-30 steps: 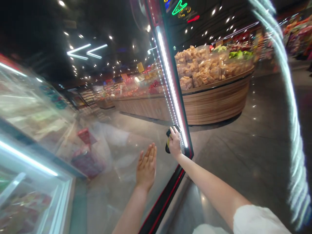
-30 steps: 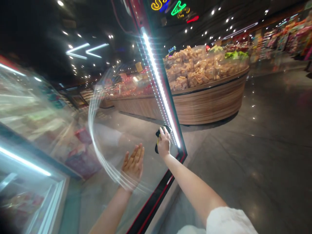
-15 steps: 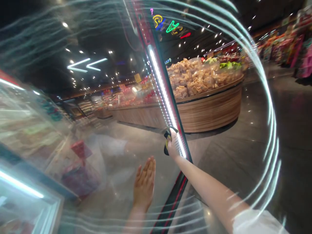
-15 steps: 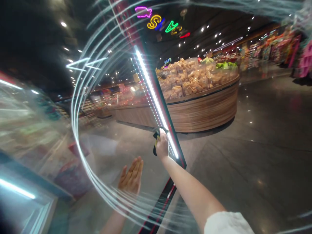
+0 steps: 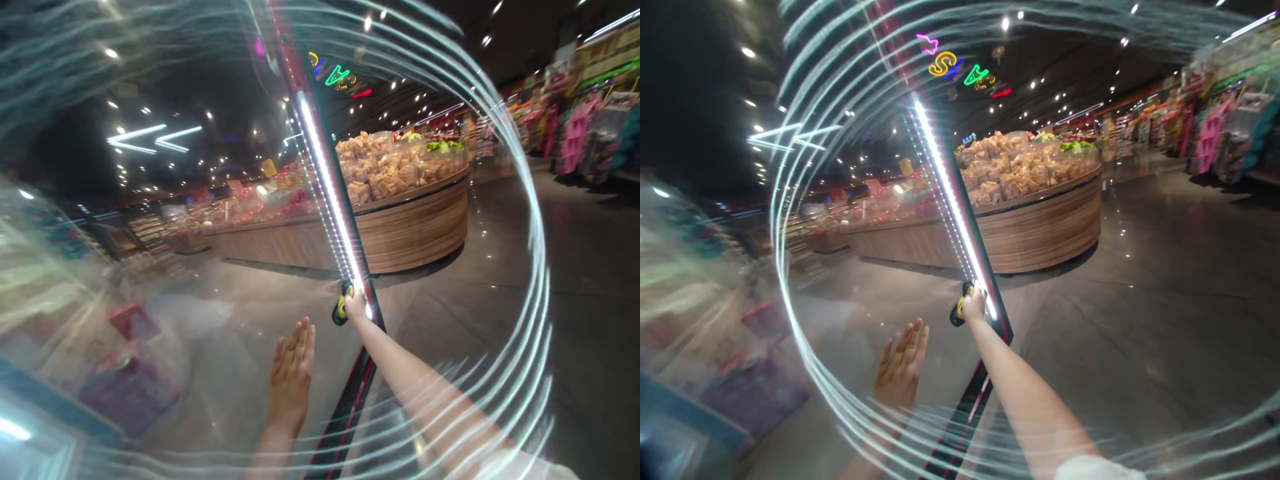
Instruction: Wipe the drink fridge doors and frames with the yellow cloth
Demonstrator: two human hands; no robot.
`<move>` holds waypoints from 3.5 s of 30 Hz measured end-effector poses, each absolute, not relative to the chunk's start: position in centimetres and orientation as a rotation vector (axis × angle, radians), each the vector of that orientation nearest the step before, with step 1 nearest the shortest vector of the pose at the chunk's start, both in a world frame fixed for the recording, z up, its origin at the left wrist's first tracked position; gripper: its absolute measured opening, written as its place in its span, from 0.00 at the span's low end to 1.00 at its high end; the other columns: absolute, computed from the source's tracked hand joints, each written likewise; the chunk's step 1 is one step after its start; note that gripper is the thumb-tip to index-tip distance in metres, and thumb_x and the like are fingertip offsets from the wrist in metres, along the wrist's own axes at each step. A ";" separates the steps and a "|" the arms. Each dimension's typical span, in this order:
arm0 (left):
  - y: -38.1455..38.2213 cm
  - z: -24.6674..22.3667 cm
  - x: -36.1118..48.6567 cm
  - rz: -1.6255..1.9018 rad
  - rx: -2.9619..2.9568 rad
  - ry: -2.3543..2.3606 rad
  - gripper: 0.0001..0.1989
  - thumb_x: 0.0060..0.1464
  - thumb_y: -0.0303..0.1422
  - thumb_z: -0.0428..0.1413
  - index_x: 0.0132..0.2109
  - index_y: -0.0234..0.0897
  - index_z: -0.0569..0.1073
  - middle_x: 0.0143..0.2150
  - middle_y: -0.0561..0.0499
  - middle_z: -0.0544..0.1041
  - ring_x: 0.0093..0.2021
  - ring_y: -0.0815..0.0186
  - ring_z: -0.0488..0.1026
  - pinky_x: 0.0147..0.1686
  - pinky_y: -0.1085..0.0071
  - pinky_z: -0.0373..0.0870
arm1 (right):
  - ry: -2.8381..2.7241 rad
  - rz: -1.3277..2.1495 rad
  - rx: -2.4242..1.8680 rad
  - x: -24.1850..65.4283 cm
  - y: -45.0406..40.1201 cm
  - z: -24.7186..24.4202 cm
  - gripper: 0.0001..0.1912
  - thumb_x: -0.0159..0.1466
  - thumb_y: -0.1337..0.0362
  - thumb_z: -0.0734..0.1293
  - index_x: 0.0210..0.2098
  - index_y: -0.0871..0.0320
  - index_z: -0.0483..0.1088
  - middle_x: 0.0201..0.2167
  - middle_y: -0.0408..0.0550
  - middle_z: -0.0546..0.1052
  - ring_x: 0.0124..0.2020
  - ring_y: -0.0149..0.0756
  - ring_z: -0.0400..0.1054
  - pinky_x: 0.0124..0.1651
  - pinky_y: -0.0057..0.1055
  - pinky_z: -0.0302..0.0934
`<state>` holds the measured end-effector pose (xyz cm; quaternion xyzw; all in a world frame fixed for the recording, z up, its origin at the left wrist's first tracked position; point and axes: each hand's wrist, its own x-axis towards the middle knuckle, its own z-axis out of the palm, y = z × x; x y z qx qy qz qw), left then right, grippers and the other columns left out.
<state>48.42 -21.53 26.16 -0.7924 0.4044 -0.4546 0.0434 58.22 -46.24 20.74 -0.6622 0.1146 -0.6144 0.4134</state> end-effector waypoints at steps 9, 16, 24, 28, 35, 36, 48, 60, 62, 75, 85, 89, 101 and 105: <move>-21.6 24.6 47.4 -1.463 -2.472 1.124 0.42 0.60 0.19 0.43 0.77 0.41 0.38 0.75 0.51 0.59 0.76 0.70 0.52 0.76 0.62 0.39 | 0.421 -1.491 -1.415 57.3 -45.1 18.1 0.26 0.67 0.53 0.61 0.59 0.61 0.71 0.51 0.63 0.79 0.55 0.54 0.73 0.58 0.51 0.68; -19.8 23.8 44.4 -1.362 -2.531 0.941 0.39 0.63 0.20 0.44 0.77 0.43 0.43 0.74 0.51 0.60 0.75 0.68 0.55 0.76 0.63 0.34 | 0.355 -1.342 -1.293 56.5 -42.6 18.0 0.32 0.70 0.56 0.58 0.72 0.59 0.57 0.65 0.63 0.70 0.65 0.51 0.66 0.64 0.51 0.63; -17.6 21.0 41.3 -1.438 -2.663 0.596 0.39 0.65 0.25 0.51 0.76 0.52 0.46 0.77 0.49 0.53 0.77 0.59 0.48 0.75 0.48 0.33 | -0.101 -1.338 -1.568 52.0 -40.1 19.3 0.27 0.72 0.61 0.59 0.70 0.51 0.62 0.73 0.55 0.61 0.75 0.49 0.50 0.74 0.56 0.50; -15.3 19.4 39.2 -1.489 -2.674 0.420 0.39 0.65 0.28 0.54 0.76 0.53 0.46 0.78 0.48 0.48 0.77 0.52 0.46 0.74 0.41 0.39 | 0.132 -1.290 -1.441 52.2 -38.7 19.4 0.30 0.73 0.60 0.56 0.73 0.52 0.56 0.75 0.57 0.54 0.76 0.54 0.46 0.72 0.64 0.48; -11.8 19.0 36.6 -1.518 -2.692 0.312 0.42 0.64 0.33 0.59 0.76 0.54 0.45 0.79 0.48 0.40 0.78 0.45 0.42 0.72 0.36 0.41 | -0.304 -1.348 -1.854 48.5 -33.6 17.0 0.26 0.71 0.62 0.62 0.68 0.42 0.66 0.73 0.49 0.60 0.75 0.53 0.48 0.73 0.59 0.49; -11.5 19.1 36.4 -1.498 -2.707 0.301 0.43 0.63 0.33 0.60 0.76 0.55 0.45 0.79 0.48 0.39 0.77 0.44 0.43 0.72 0.36 0.42 | -0.313 -1.360 -1.865 48.4 -33.9 15.8 0.24 0.71 0.62 0.62 0.66 0.42 0.68 0.72 0.49 0.62 0.74 0.52 0.51 0.72 0.59 0.50; -8.1 21.2 34.5 -1.514 -2.742 0.219 0.49 0.58 0.31 0.64 0.75 0.56 0.42 0.79 0.48 0.34 0.77 0.40 0.42 0.71 0.33 0.44 | -0.486 -1.416 -2.035 45.0 -28.9 18.1 0.30 0.71 0.64 0.62 0.71 0.40 0.60 0.75 0.48 0.55 0.76 0.51 0.46 0.72 0.58 0.51; -4.8 21.2 32.6 -1.547 -2.752 0.193 0.53 0.53 0.29 0.68 0.75 0.55 0.45 0.79 0.47 0.34 0.78 0.39 0.38 0.71 0.32 0.37 | -0.378 -1.522 -1.978 43.1 -23.2 20.6 0.31 0.73 0.65 0.59 0.74 0.44 0.55 0.77 0.52 0.50 0.77 0.55 0.42 0.71 0.61 0.52; -4.1 21.1 32.3 -1.537 -2.760 0.194 0.53 0.53 0.31 0.68 0.75 0.55 0.46 0.79 0.47 0.33 0.77 0.38 0.37 0.71 0.31 0.37 | -0.576 -1.589 -2.050 42.2 -23.0 19.3 0.31 0.72 0.65 0.63 0.72 0.39 0.59 0.75 0.49 0.56 0.75 0.52 0.49 0.73 0.58 0.51; -2.1 18.7 31.6 -1.663 -2.729 0.128 0.48 0.56 0.35 0.67 0.75 0.55 0.49 0.80 0.49 0.36 0.78 0.42 0.40 0.73 0.34 0.37 | -0.562 -1.518 -2.043 41.1 -21.1 19.1 0.30 0.73 0.67 0.61 0.72 0.41 0.58 0.76 0.50 0.53 0.76 0.53 0.44 0.73 0.60 0.49; 0.6 18.1 29.9 -1.651 -2.677 0.096 0.42 0.58 0.35 0.66 0.74 0.55 0.56 0.79 0.46 0.46 0.77 0.45 0.46 0.74 0.39 0.41 | -0.452 -1.523 -1.930 40.6 -18.9 19.5 0.31 0.74 0.66 0.58 0.74 0.47 0.53 0.77 0.55 0.49 0.77 0.56 0.40 0.71 0.65 0.51; 2.7 18.3 28.2 -1.572 -2.642 0.066 0.37 0.60 0.36 0.63 0.73 0.54 0.60 0.78 0.45 0.49 0.77 0.46 0.46 0.74 0.40 0.42 | -0.883 -1.498 -2.056 37.7 -15.6 18.2 0.30 0.71 0.69 0.61 0.70 0.42 0.62 0.72 0.49 0.64 0.74 0.50 0.51 0.75 0.60 0.43; 5.1 19.2 27.2 -1.637 -2.642 0.005 0.34 0.60 0.39 0.63 0.71 0.53 0.64 0.79 0.46 0.45 0.78 0.45 0.42 0.74 0.40 0.42 | -0.727 -1.549 -1.885 38.4 -14.6 22.6 0.30 0.72 0.68 0.58 0.72 0.47 0.61 0.73 0.51 0.62 0.76 0.54 0.46 0.71 0.58 0.53; 5.8 18.6 26.6 -1.704 -2.620 -0.127 0.37 0.57 0.41 0.66 0.71 0.52 0.64 0.79 0.45 0.45 0.78 0.44 0.43 0.74 0.39 0.37 | -1.050 -1.595 -2.020 36.8 -13.7 18.9 0.29 0.71 0.71 0.62 0.68 0.43 0.67 0.68 0.44 0.71 0.72 0.44 0.57 0.76 0.48 0.46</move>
